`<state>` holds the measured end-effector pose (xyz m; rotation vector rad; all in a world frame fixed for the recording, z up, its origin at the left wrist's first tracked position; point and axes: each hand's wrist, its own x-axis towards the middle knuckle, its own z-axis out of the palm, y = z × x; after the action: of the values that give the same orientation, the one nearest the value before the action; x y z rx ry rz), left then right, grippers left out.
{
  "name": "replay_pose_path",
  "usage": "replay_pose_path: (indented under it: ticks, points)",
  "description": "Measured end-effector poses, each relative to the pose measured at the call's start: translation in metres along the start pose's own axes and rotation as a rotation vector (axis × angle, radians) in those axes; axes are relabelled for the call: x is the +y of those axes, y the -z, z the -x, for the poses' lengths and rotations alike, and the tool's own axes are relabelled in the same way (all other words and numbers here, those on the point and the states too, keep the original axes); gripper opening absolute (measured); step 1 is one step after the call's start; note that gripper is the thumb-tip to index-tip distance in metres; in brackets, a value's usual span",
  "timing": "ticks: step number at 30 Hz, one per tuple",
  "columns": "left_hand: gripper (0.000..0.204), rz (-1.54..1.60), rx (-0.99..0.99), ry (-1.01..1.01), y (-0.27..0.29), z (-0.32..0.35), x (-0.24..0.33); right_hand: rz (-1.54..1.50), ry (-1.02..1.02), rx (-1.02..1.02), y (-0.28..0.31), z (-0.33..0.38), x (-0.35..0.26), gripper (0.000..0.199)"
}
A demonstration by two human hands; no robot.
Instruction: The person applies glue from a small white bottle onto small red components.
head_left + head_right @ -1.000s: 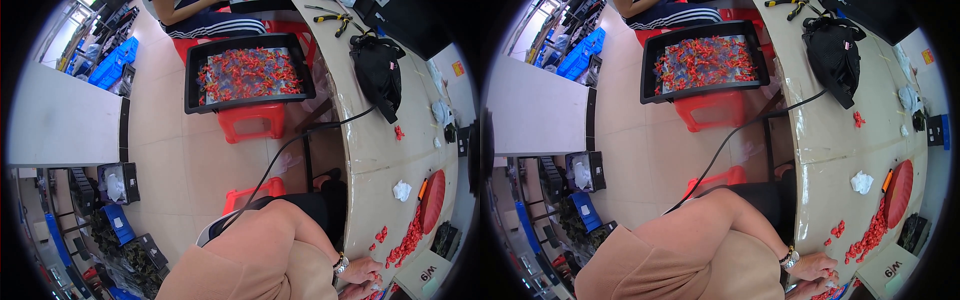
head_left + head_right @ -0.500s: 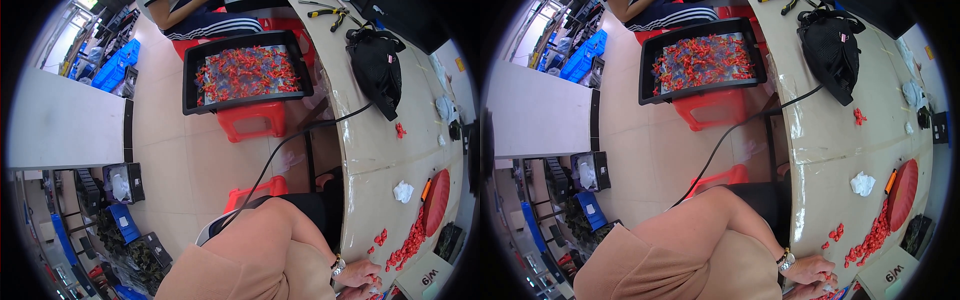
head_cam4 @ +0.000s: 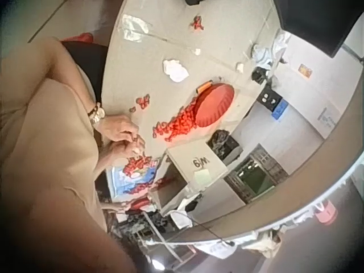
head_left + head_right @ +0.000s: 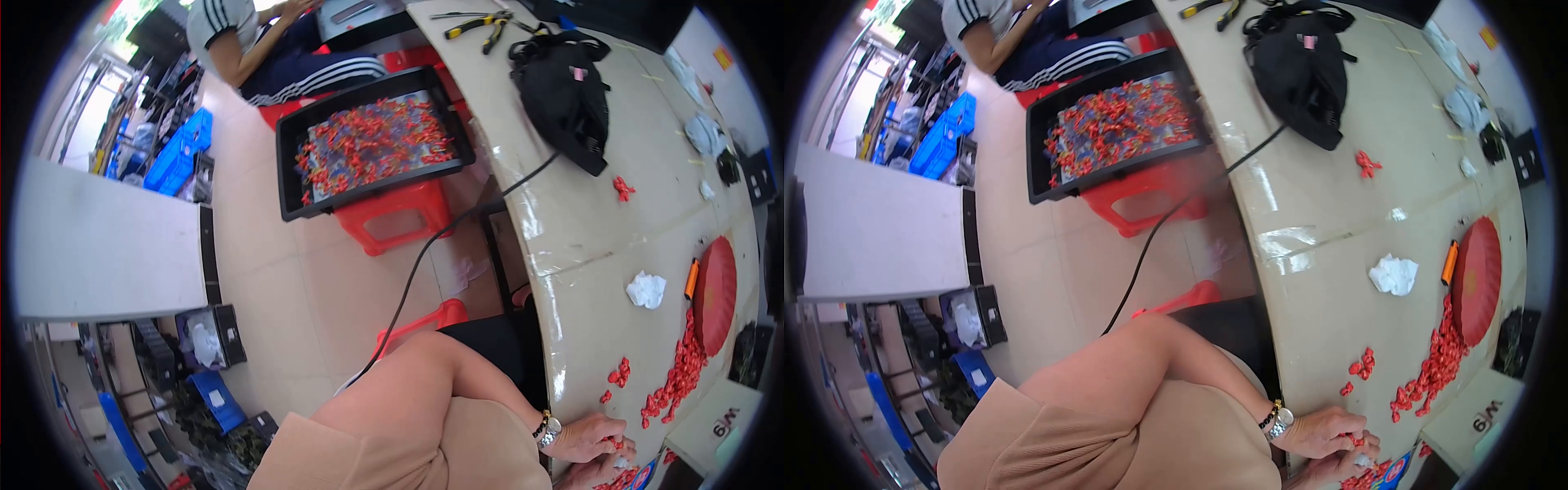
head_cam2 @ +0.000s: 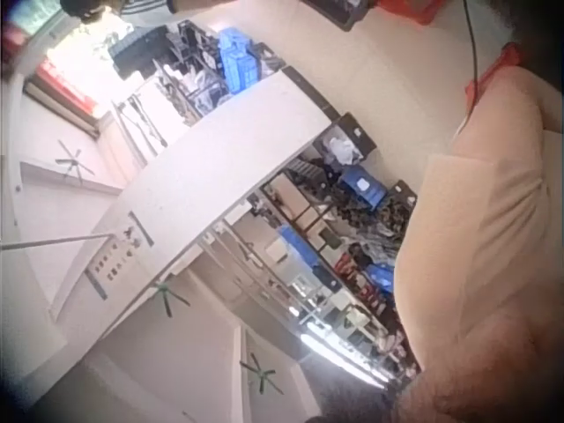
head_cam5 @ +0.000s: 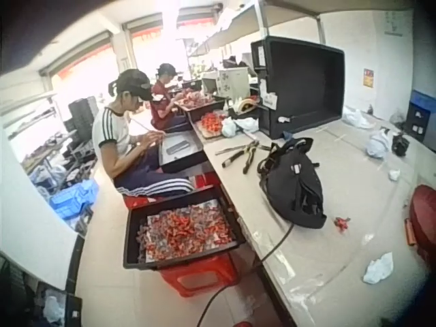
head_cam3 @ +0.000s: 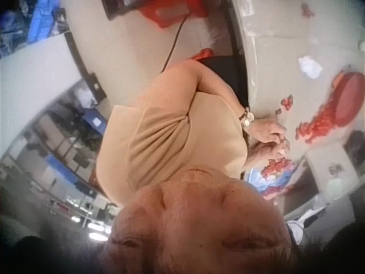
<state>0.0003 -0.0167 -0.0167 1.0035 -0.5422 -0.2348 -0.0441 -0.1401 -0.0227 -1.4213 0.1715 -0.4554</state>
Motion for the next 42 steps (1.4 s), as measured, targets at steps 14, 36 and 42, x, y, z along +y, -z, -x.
replay_pose_path:
  ticks: [14, 36, 42]
  points:
    - [0.02, -0.057, -0.1, 0.273, -0.004, -0.01, 0.011, -0.138, -0.083, 0.409, -0.018, 0.014, -0.039, 0.013]
    - [0.026, 0.586, -0.176, 1.088, 0.016, -0.056, 0.03, 0.973, -0.136, 0.682, 0.08, 0.012, -0.086, 0.019]
    - [0.045, 0.941, -0.176, 1.122, 0.026, -0.049, 0.018, 0.335, -0.245, 0.475, 0.039, 0.009, -0.082, 0.04]
